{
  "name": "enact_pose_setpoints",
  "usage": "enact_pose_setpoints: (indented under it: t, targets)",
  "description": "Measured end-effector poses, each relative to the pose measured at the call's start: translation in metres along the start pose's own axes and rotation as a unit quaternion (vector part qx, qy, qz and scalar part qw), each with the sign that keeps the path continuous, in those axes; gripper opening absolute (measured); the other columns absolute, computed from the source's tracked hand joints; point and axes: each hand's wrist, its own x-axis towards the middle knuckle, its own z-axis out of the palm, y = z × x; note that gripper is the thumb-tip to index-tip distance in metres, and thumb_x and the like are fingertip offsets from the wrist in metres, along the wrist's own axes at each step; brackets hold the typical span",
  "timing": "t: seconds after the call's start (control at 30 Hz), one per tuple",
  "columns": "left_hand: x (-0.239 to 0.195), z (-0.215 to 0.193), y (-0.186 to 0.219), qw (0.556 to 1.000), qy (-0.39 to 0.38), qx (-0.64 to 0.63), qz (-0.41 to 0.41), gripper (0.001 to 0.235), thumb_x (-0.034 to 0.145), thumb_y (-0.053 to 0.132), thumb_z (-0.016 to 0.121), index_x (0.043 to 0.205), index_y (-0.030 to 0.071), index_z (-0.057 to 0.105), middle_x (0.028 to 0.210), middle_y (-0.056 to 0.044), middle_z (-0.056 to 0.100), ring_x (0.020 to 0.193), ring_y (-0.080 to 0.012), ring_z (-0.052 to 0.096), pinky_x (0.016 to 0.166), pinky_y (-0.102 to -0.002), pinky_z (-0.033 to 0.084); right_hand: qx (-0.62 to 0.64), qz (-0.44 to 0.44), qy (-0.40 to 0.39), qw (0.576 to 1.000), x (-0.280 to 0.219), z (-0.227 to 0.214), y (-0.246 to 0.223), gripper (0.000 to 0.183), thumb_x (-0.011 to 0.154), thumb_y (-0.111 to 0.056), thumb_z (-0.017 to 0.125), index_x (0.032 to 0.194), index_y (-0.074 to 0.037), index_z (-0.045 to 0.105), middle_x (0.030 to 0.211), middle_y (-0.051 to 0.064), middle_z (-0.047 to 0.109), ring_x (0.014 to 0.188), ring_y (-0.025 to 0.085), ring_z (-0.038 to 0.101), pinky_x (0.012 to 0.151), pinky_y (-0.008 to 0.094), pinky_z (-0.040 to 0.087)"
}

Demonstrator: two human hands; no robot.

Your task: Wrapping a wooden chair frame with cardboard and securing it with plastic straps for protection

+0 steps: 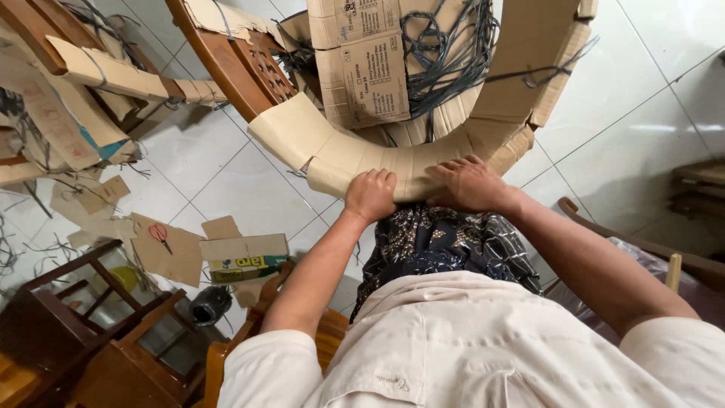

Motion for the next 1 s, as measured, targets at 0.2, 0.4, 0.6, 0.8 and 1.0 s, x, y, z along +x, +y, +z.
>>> enact_pose_setpoints:
  t: [0.2, 0.4, 0.6, 0.8, 1.0]
  targets:
    - [0.008, -0.011, 0.0, 0.999, 0.048, 0.001, 0.013, 0.027, 0.065, 0.021, 0.053, 0.087, 0.012, 0.066, 0.078, -0.006, 0.062, 0.072, -0.0256, 0.064, 0.068, -0.034, 0.051, -0.064, 0.121, 0.036, 0.99, 0.125, -0.03, 0.105, 0.03, 0.094, -0.04, 0.061, 0.117, -0.023, 0.067, 0.107, 0.005, 0.077, 0.102, 0.03, 0.076, 0.082, 0.046, 0.06]
    - [0.026, -0.032, 0.001, 1.0, 0.02, 0.008, -0.007, 0.024, 0.075, 0.017, 0.046, 0.088, 0.01, 0.065, 0.087, -0.01, 0.062, 0.082, -0.0277, 0.063, 0.077, -0.034, 0.051, -0.14, 0.133, -0.082, 0.978, 0.25, 0.059, 0.291, 0.033, 0.098, -0.033, 0.054, 0.117, -0.013, 0.073, 0.111, 0.014, 0.077, 0.105, 0.037, 0.075, 0.071, 0.053, 0.062]
    - [0.017, -0.002, 0.001, 0.999, 0.026, 0.035, -0.031, 0.031, 0.088, 0.016, 0.043, 0.1, 0.007, 0.07, 0.104, -0.017, 0.07, 0.099, -0.0327, 0.068, 0.095, -0.039, 0.053, -0.154, 0.124, -0.044, 0.979, 0.303, 0.109, 0.333, 0.043, 0.099, -0.036, 0.061, 0.131, -0.008, 0.069, 0.119, 0.021, 0.067, 0.109, 0.047, 0.067, 0.081, 0.058, 0.055]
    - [0.022, -0.015, -0.001, 0.999, 0.011, 0.037, -0.036, 0.034, 0.092, 0.022, 0.041, 0.103, 0.006, 0.069, 0.108, -0.018, 0.07, 0.102, -0.0344, 0.069, 0.099, -0.041, 0.052, -0.203, -0.005, 0.078, 0.976, 0.3, 0.135, 0.331, 0.021, 0.09, -0.017, 0.068, 0.107, -0.007, 0.075, 0.098, 0.011, 0.068, 0.095, 0.032, 0.07, 0.072, 0.045, 0.054]
    - [0.019, -0.014, 0.005, 0.999, 0.001, 0.029, -0.046, 0.033, 0.09, 0.019, 0.043, 0.102, 0.006, 0.07, 0.107, -0.016, 0.071, 0.101, -0.033, 0.069, 0.096, -0.04, 0.052, -0.075, -0.009, -0.084, 0.994, 0.3, 0.023, 0.301, 0.027, 0.1, -0.015, 0.055, 0.107, 0.003, 0.074, 0.097, 0.024, 0.078, 0.096, 0.043, 0.074, 0.079, 0.054, 0.055]
